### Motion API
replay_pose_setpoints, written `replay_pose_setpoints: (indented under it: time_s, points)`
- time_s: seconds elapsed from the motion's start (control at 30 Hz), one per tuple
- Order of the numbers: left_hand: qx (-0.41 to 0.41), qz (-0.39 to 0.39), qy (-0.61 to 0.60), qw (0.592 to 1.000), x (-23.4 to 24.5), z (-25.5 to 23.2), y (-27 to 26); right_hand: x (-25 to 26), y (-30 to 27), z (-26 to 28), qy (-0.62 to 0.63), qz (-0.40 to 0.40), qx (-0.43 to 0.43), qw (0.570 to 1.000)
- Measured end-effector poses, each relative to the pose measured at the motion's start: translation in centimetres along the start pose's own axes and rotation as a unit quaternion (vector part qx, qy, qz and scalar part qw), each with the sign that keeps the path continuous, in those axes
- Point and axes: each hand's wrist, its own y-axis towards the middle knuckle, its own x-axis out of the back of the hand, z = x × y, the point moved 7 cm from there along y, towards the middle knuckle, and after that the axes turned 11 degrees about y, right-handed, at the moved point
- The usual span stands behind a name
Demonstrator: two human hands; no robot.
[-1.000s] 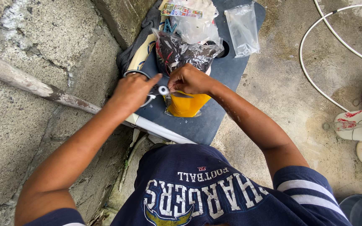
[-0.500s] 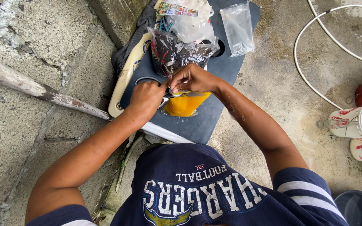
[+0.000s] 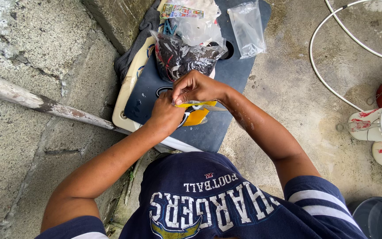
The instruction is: The person transfers water between buckets using a scoop, then prepares a cleaning solution in a bucket by stirring a yellow substance with a long-handled tool.
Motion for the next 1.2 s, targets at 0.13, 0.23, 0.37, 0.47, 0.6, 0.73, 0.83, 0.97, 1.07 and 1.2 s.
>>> replay_pose_setpoints:
  time_s: [0.13,0.23,0.37,0.47,0.6,0.73,0.83,0.97,1.07,1.2]
  points:
    - [0.04,0.141,-0.063,0.987,-2.7,0.3,-0.5,0.2,-0.3,0.5,0.034,-0.006,0.0,0.999]
    - [0.031,0.166,-0.052,0.984,-2.5,-0.1,-0.9,0.7,-0.2,0.7,0.003,-0.015,-0.008,1.0]
    - [0.043,0.113,-0.052,0.991,-1.1,-1.0,-0.1,0.7,0.2,0.9,-0.001,-0.004,0.0,1.0]
    - [0.056,0.139,-0.053,0.987,-0.9,-1.2,0.1,1.3,-0.1,0.9,0.01,-0.023,0.002,1.0]
    - [0.064,0.148,-0.068,0.985,0.0,-1.1,0.2,3.1,-1.2,2.2,0.025,-0.071,0.049,0.996]
    - [0.042,0.116,-0.004,0.992,-0.1,-2.0,0.9,2.8,-1.5,2.5,-0.051,-0.088,0.072,0.992]
    - [0.041,0.133,-0.014,0.99,-0.4,-1.9,1.2,2.5,-1.6,1.9,0.04,-0.087,0.058,0.994]
    - [0.039,0.168,-0.015,0.985,0.1,-1.6,1.1,5.3,-4.9,2.7,0.05,-0.213,0.121,0.968]
    - [0.049,0.216,-0.038,0.974,-0.1,-1.5,1.5,7.3,-10.6,3.1,0.049,-0.358,0.172,0.916]
    - [0.043,0.242,-0.027,0.969,0.5,-1.2,2.0,5.1,-19.0,2.9,-0.055,-0.537,0.233,0.809]
